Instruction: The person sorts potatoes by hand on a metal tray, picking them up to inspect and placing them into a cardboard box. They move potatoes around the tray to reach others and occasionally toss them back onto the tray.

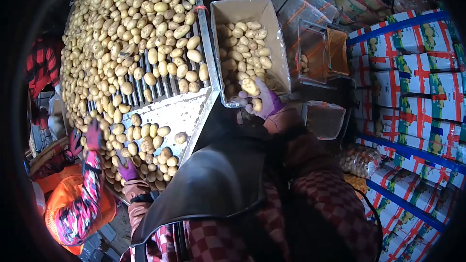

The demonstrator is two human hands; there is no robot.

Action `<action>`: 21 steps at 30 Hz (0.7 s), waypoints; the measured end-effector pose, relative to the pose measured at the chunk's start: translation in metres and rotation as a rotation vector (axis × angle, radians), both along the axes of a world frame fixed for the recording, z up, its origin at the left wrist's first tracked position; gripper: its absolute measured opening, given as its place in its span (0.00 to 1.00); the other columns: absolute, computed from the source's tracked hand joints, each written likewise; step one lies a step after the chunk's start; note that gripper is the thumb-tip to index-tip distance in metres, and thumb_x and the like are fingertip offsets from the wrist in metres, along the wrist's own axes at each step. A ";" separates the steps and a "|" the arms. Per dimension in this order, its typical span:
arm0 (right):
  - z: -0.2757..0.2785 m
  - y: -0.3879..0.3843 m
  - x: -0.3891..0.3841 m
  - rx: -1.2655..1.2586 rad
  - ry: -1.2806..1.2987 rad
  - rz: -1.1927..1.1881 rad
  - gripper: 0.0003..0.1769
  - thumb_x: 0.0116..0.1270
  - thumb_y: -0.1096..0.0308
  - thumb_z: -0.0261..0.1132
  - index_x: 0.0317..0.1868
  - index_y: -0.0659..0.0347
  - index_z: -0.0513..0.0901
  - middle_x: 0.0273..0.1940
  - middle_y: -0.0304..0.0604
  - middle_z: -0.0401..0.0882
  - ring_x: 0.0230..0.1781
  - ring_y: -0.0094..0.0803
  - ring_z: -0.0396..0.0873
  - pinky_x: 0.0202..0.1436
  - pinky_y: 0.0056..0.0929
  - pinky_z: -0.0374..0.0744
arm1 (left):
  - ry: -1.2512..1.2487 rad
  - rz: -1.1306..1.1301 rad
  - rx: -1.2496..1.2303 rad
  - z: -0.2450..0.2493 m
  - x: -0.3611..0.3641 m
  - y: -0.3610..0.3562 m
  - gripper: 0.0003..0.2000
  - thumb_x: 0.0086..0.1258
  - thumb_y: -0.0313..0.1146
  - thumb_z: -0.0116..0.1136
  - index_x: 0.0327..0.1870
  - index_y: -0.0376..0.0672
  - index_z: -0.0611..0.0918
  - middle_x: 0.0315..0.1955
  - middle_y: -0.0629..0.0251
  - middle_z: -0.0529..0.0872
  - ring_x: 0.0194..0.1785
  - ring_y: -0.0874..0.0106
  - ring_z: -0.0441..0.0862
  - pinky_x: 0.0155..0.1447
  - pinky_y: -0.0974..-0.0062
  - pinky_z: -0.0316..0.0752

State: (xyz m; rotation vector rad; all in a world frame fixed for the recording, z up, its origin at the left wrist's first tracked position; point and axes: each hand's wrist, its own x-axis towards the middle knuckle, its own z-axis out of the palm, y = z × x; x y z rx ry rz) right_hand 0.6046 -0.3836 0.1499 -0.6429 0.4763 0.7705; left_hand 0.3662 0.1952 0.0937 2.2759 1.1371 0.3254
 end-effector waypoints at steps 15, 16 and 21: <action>-0.014 -0.136 0.095 -0.260 -0.160 -0.053 0.24 0.70 0.50 0.63 0.55 0.59 0.77 0.46 0.46 0.81 0.48 0.36 0.80 0.46 0.29 0.83 | 0.362 -0.127 0.230 0.013 0.005 -0.095 0.37 0.66 0.50 0.60 0.74 0.47 0.63 0.72 0.31 0.52 0.74 0.39 0.55 0.73 0.48 0.58; -0.023 -0.143 0.088 -0.402 -0.360 -0.019 0.23 0.71 0.51 0.62 0.56 0.59 0.77 0.46 0.47 0.81 0.49 0.37 0.80 0.47 0.29 0.83 | 0.427 -0.126 0.234 0.018 0.005 -0.095 0.37 0.67 0.50 0.59 0.74 0.47 0.62 0.72 0.32 0.52 0.74 0.39 0.55 0.73 0.47 0.58; -0.015 -0.218 0.099 -0.190 -0.223 -0.417 0.20 0.71 0.54 0.62 0.55 0.58 0.77 0.45 0.44 0.80 0.47 0.35 0.79 0.43 0.26 0.81 | 0.343 -0.136 0.276 0.004 -0.002 -0.089 0.37 0.66 0.51 0.59 0.74 0.49 0.62 0.71 0.29 0.52 0.73 0.36 0.56 0.72 0.46 0.59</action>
